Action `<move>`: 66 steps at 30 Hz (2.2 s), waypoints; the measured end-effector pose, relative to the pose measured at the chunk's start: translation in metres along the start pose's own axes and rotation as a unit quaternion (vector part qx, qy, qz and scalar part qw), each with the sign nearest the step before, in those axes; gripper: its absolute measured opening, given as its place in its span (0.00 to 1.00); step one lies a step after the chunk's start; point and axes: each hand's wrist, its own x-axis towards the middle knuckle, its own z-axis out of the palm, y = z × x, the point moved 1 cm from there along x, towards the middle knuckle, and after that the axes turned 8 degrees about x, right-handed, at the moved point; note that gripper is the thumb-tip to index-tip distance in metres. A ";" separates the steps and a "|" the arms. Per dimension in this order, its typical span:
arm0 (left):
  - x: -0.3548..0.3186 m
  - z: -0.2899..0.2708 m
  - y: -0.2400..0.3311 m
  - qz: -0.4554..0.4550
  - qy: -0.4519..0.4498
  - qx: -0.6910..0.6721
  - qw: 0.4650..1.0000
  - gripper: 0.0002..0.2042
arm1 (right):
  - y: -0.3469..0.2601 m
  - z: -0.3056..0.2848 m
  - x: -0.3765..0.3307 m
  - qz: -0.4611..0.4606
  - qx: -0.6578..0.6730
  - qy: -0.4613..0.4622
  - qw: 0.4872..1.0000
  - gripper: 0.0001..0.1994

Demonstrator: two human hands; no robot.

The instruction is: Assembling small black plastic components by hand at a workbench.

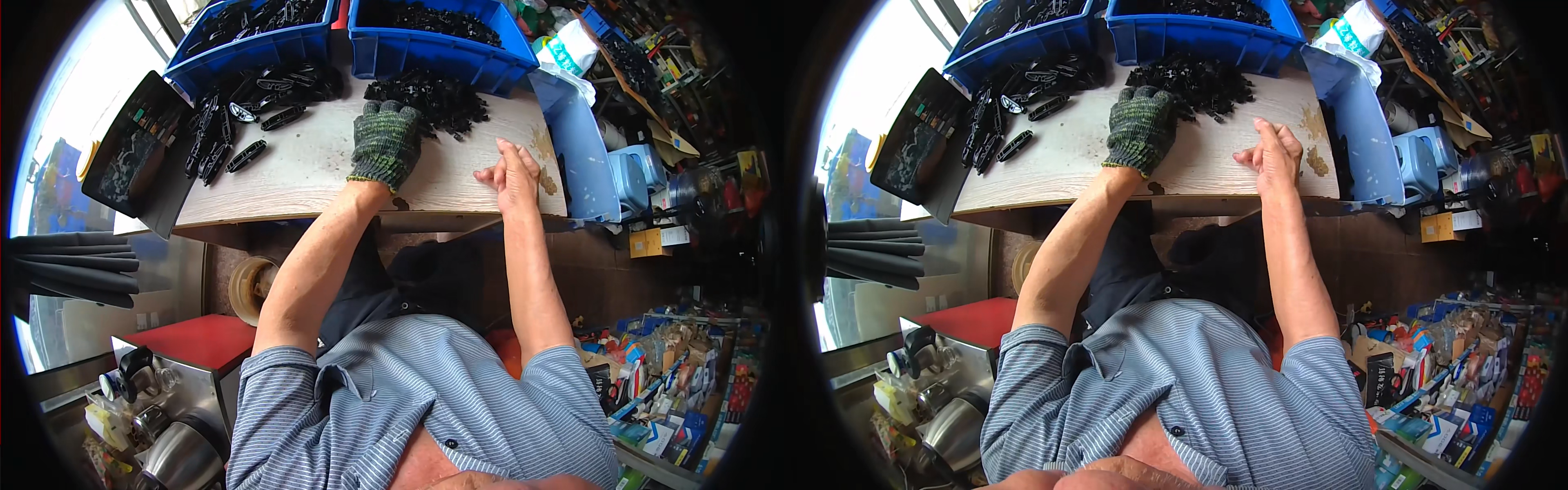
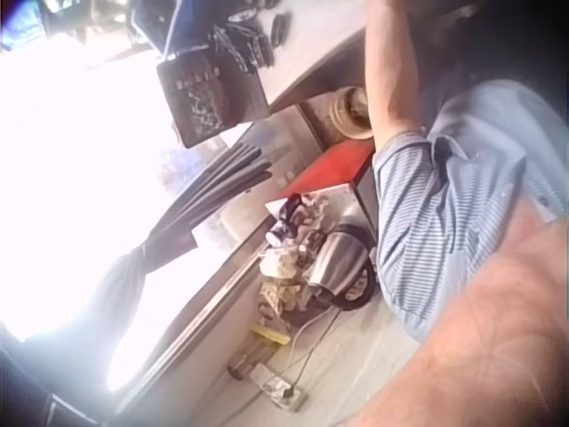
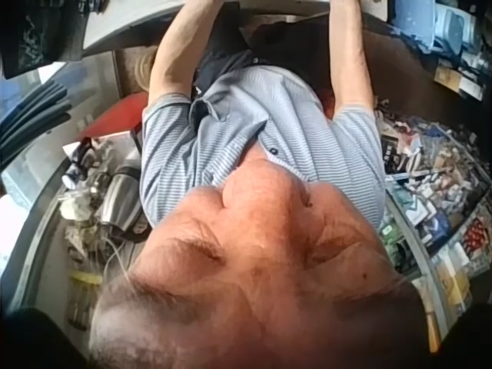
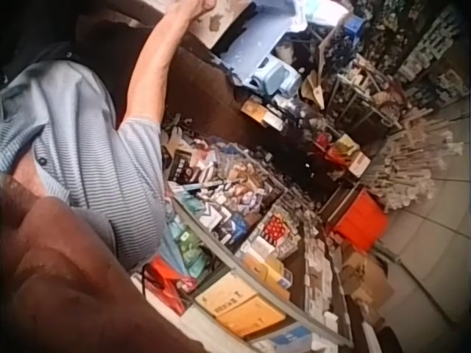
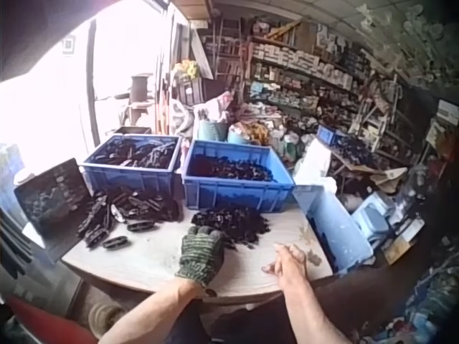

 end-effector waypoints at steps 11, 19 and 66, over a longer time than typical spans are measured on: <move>-0.035 -0.016 -0.019 -0.097 0.082 -0.176 0.976 0.14 | 0.007 0.043 -0.001 0.068 -0.102 -0.064 0.990 0.09; -0.073 -0.037 -0.003 -0.133 0.073 -0.278 0.949 0.13 | 0.006 0.071 0.008 0.064 -0.302 -0.087 0.947 0.09; -0.034 -0.025 -0.005 -0.251 -0.177 -0.540 0.784 0.13 | 0.032 0.063 -0.013 0.038 -0.128 -0.275 0.952 0.09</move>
